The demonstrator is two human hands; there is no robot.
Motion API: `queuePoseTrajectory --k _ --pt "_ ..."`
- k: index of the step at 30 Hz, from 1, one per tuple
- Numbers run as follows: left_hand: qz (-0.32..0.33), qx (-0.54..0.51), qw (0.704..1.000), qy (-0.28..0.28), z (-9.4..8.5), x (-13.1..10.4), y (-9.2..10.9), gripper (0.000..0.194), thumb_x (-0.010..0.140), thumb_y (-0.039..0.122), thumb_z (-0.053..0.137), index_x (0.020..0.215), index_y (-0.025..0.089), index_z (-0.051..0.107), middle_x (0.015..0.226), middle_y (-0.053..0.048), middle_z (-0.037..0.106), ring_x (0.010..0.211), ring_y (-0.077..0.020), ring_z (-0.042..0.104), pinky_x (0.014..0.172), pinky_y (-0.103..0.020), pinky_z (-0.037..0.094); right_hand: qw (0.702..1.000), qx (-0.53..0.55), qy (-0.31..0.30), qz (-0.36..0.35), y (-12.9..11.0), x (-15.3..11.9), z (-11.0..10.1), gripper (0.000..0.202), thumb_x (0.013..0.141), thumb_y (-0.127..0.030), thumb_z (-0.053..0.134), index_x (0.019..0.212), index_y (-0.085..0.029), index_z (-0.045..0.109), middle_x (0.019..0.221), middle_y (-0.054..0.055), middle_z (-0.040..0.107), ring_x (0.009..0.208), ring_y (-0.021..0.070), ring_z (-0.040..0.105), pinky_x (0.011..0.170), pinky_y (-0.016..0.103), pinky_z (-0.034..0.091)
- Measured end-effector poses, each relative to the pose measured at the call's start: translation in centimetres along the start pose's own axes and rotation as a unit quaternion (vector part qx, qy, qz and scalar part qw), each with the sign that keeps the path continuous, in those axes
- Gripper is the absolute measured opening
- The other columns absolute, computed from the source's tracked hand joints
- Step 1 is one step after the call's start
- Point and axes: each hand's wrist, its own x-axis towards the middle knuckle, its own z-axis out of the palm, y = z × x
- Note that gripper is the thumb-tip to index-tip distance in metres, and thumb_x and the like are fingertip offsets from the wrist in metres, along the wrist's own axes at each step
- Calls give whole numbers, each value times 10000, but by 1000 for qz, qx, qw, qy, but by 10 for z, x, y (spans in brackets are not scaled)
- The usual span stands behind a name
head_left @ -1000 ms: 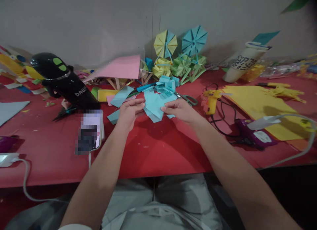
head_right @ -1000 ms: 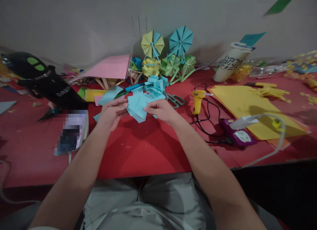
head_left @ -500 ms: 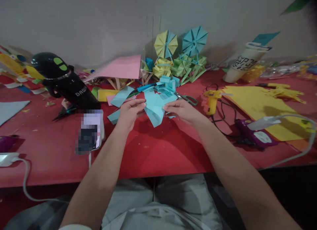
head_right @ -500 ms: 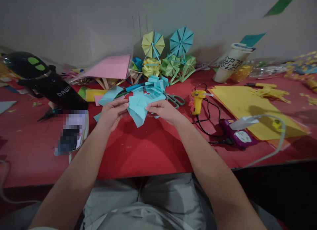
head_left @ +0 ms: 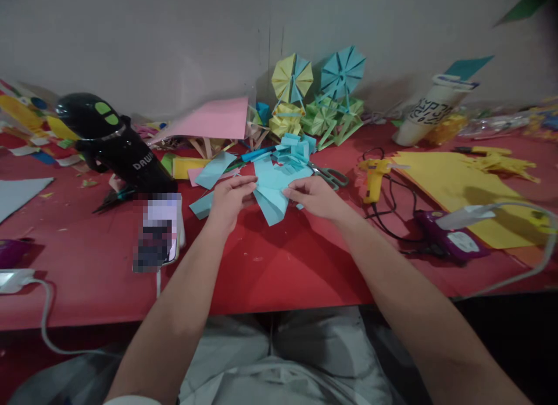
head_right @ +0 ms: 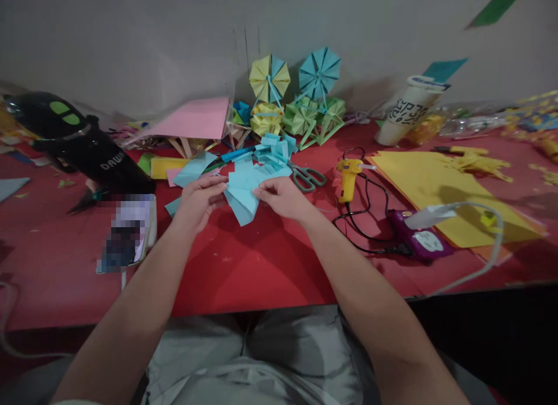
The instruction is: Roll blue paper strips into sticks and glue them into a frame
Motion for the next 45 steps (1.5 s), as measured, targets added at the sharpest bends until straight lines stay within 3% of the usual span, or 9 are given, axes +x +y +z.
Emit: queuePoseTrajectory --k 6,10,13,20,26,33,39,45 --pt "-21 20 1000 -2 3 -2 -2 263 674 351 749 854 162 713 773 -25 689 680 -183 675 613 -311 577 999 -44 13 -24 0 1 5 433 850 -545 579 606 -199 492 583 -28 420 578 108 374 573 289 305" --pt "-6 55 997 -62 8 -6 -2 484 566 382 892 953 150 715 925 -62 734 821 -211 701 672 -312 592 998 -54 15 -38 -3 0 7 424 856 -528 559 600 -202 467 577 -37 392 571 101 335 563 284 289" --pt "11 72 994 -77 8 -6 -5 585 518 380 935 1000 134 713 998 -99 752 839 -217 711 692 -310 588 997 -59 15 -42 -4 -1 9 428 855 -537 559 606 -201 469 581 -40 373 573 99 318 554 279 271" --pt "0 80 994 -75 -1 -1 -4 538 513 372 939 945 137 722 773 -53 737 685 -174 689 680 -308 583 997 -61 12 -53 -4 -1 7 409 865 -510 555 612 -199 473 592 -36 388 576 101 330 565 284 283" --pt "29 87 993 -71 4 -3 -4 516 505 365 932 919 140 720 903 -74 756 774 -192 697 691 -305 571 997 -60 5 -47 -5 -2 7 420 863 -528 548 612 -197 482 592 -35 381 578 102 328 565 286 283" --pt "47 88 993 -68 7 -6 -6 509 499 331 936 912 135 712 879 -68 756 820 -205 697 730 -307 553 997 -57 -6 -44 -7 -2 12 403 848 -534 557 642 -189 527 607 -28 411 594 107 341 572 285 293" --pt "16 87 991 -105 -3 -2 -3 545 539 322 933 1001 133 714 818 -59 752 744 -202 709 750 -348 579 997 -57 -10 -51 -8 -3 7 419 860 -545 552 634 -197 499 610 -33 385 594 105 333 574 281 292" --pt "-22 72 978 -193 -11 -3 7 511 616 340 906 1042 133 712 840 -72 759 781 -221 734 770 -369 602 996 -55 -31 -55 -9 -4 1 434 875 -550 559 630 -200 481 614 -32 389 612 113 348 594 288 299"
